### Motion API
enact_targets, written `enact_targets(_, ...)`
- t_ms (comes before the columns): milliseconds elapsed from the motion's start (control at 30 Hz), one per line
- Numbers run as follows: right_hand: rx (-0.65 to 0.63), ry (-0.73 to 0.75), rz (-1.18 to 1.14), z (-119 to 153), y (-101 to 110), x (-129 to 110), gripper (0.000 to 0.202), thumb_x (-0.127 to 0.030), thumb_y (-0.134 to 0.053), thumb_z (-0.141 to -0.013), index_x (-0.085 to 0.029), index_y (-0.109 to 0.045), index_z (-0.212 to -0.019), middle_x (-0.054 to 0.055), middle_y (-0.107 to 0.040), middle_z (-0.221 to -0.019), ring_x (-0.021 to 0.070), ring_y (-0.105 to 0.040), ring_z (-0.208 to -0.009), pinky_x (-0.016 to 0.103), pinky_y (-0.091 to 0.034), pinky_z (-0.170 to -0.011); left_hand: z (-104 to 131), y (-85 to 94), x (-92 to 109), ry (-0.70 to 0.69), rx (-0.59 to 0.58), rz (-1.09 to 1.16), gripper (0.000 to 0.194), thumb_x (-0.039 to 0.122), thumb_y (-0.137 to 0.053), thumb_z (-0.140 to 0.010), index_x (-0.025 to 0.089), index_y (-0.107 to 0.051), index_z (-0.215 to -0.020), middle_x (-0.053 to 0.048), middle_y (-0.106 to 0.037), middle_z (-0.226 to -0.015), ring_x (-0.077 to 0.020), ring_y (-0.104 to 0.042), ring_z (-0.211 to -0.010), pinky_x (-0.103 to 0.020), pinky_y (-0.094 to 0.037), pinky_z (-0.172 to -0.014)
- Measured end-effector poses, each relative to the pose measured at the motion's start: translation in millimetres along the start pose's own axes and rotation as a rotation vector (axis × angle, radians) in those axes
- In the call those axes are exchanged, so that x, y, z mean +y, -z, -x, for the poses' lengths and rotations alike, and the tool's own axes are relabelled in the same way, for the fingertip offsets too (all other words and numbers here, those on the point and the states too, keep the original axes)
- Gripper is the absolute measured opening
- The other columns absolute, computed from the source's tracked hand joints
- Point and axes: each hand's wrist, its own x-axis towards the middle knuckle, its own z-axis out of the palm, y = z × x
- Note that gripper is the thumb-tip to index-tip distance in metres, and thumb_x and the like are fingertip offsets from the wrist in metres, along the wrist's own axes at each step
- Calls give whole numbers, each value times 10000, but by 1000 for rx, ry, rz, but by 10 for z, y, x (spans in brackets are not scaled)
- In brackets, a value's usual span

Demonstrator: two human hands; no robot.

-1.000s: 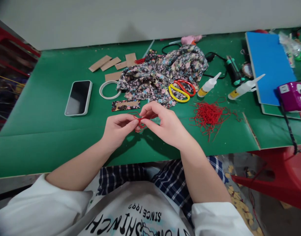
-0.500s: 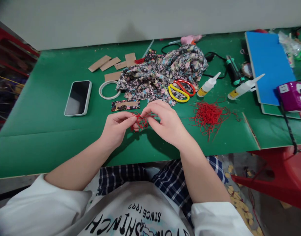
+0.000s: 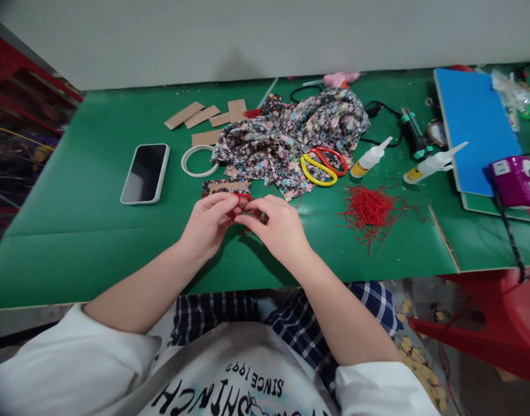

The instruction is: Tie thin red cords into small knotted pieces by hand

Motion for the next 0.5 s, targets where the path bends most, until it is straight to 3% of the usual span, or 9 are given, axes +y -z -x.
enact_targets(133, -50, -49, -61, 4, -12, -14, 87, -259, -637, -806, -183, -673, -782, 10, -642, -728, 109, -536, -631, 247, -426, -607, -1, 2, 0, -1, 2, 13, 145, 306, -733, -644, 170, -689, -668, 12, -666, -641, -88, -581, -567, -204, -486, -539)
enact_targets(500, -108, 26, -1, 41, 3, -38, 107, -270, -584, -843, -191, -636, -793, 17, -635, -757, 128, -553, -690, 262, -428, -663, -6, 18, -9, -1, 4, -16, 131, 302, -726, -656, 176, -706, -687, 17, -646, -607, -74, -547, -542, -195, -475, -525)
